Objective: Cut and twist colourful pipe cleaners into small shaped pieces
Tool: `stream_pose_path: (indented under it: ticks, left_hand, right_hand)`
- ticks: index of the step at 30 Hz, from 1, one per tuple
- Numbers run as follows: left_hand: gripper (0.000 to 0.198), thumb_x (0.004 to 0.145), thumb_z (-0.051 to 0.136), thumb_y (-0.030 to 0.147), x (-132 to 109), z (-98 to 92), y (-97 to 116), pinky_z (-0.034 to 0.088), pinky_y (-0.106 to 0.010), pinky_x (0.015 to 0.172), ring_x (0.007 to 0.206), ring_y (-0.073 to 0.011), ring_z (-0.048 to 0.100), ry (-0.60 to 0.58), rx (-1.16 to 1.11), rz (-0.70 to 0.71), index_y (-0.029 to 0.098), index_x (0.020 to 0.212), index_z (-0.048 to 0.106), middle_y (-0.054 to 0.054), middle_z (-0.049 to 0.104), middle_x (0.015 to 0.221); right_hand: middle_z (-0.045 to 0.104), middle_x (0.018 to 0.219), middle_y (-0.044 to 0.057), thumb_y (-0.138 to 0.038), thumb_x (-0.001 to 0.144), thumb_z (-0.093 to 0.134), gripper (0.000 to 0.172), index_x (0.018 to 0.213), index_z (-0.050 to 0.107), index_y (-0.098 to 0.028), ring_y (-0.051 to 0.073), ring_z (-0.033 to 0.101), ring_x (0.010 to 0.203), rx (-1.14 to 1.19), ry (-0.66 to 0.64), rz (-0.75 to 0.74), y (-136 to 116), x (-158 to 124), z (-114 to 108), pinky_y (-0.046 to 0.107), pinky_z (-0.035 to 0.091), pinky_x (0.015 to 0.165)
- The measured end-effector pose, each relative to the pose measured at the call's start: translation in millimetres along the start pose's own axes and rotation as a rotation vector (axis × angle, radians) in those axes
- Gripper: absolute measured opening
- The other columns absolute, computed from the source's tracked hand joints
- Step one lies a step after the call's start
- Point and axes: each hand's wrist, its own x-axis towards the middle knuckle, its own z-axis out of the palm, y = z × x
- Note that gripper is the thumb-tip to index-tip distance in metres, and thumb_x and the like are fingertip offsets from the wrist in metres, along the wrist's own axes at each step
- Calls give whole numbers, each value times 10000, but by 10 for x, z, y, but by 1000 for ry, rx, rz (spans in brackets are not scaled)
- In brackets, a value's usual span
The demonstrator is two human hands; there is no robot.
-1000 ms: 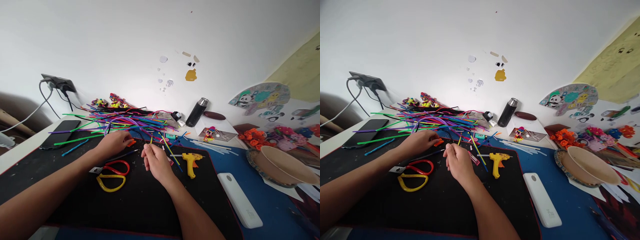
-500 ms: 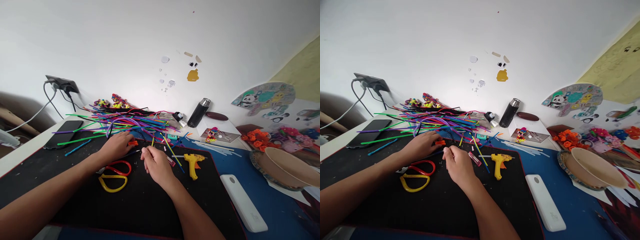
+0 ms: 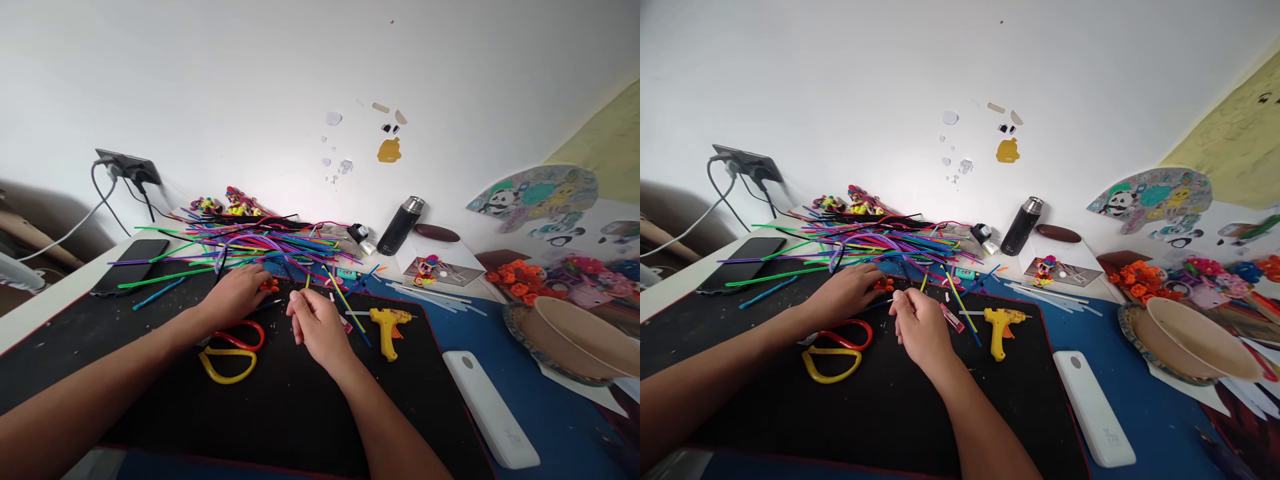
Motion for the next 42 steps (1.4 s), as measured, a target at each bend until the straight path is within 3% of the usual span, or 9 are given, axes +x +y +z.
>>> stream_pose_path:
  ticks: [6,13,28,31,37,42]
  left_hand:
    - [163,991,582,311,-21,1,-6,494,-390,832,948,-288,672,-36,-32,13,212,897,671,-82,730,965]
    - [168,1000,562,303,-14,63,-60,497,-395,837,957,-293,702,-26,-42,-9,229,1031,710,-78,772,1027]
    - [245,1024,524,253,-14,158,-32,517,-380,862,919,-255,708,63,34,179,216,942,752,-87,748,918]
    - [244,1025,526,275,-20,162,-17,518,-385,889,938,-259,711,95,18,146,229,957,756,-91,758,935]
    - [208,1001,579,334,-15,92,20,519,-416,886,993,-302,728,22,7,57,231,1034,757,-104,790,1075]
    - [277,1026,540,405,-10,38,-5,530,-421,880,992,-304,727,42,-14,26,228,1097,741,-96,792,1088]
  right_hand:
    - [532,528,-57,-561,1070,494,446,806,578,-212,104,513,426,7,-4,1,0,7,1,217,393,483]
    - [536,529,-54,-551,1073,492,437,808,580,-215,109,512,427,8,-3,0,9,8,8,221,393,480]
    - [532,524,-61,-513,1088,476,425,799,574,-217,109,520,432,-90,-28,-7,-44,-24,25,222,396,504]
    - [540,530,-57,-518,1094,466,434,804,580,-216,113,530,444,-126,-29,-14,-44,-25,23,228,388,511]
    - [549,549,-49,-488,1106,449,421,813,586,-219,124,549,480,-202,-38,-35,-16,-37,26,244,389,552]
    - [567,563,-39,-480,1108,445,414,814,589,-227,140,566,511,-241,-49,-32,-18,-39,30,256,400,588]
